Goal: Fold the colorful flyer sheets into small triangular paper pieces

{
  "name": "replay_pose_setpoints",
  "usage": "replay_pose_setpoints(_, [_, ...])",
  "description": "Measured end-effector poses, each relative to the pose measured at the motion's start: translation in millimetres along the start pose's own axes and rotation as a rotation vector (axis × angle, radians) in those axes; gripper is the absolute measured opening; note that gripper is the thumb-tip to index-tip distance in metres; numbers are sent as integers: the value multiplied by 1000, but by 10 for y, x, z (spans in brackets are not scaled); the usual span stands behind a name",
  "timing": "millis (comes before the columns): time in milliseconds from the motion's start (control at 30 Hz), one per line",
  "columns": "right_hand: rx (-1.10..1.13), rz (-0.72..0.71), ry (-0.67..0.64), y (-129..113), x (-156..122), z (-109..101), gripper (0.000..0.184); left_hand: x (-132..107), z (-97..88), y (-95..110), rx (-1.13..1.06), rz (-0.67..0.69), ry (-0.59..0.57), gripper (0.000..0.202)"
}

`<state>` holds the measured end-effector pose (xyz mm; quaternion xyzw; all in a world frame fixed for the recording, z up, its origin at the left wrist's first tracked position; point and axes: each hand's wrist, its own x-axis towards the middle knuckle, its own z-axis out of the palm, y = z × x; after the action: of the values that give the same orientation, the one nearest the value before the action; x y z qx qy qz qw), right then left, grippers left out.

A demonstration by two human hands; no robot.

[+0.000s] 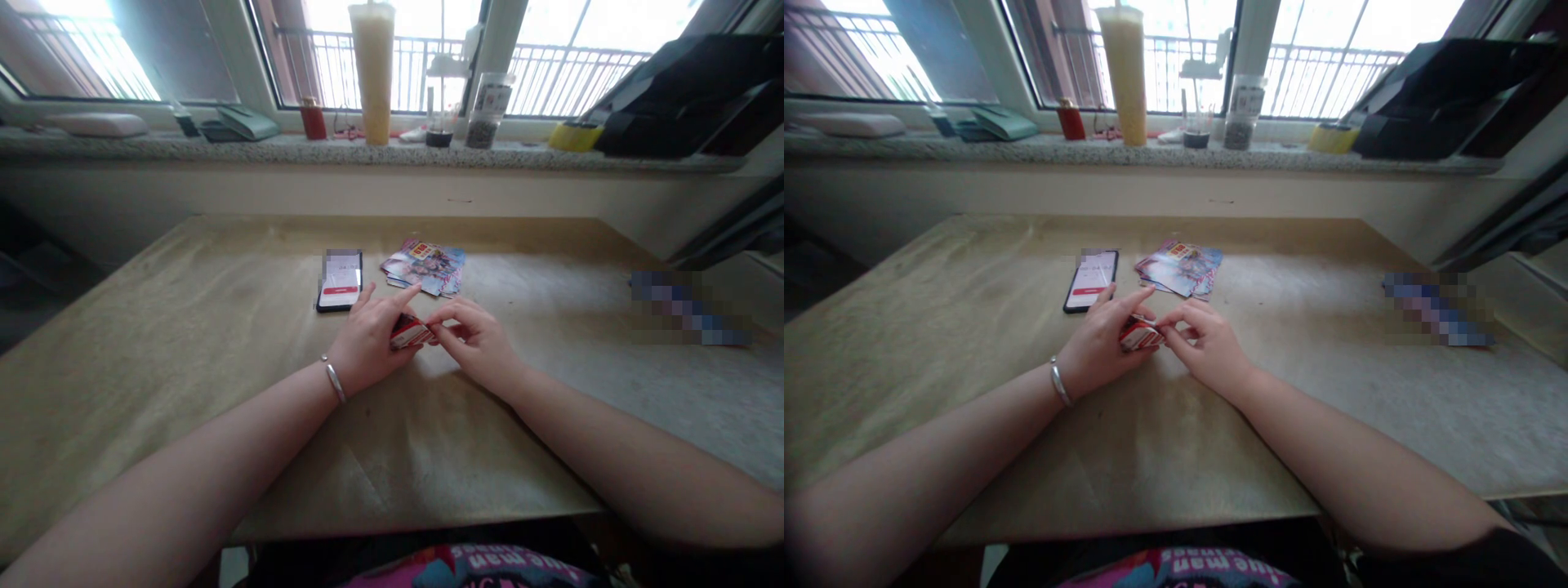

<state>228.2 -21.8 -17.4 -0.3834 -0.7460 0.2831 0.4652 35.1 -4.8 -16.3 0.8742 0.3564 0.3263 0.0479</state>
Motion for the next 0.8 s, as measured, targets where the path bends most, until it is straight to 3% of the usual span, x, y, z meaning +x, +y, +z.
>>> replay_pose_setpoints(233, [91, -3, -15, 14, -10, 0, 11, 18, -13, 44, -50, -16, 28, 63])
replay_pose_setpoints(500, [66, 77, 48, 80, -3, 42, 9, -8, -20, 26, -72, 29, -75, 72])
replay_pose_setpoints(633, [49, 56, 46, 68, 4, 41, 9, -3, -32, 51, -141, -15, -75, 52])
replay_pose_setpoints(800, [39, 28, 53, 40, 4, 18, 5, 17, -43, 80, -232, -42, 37, 29])
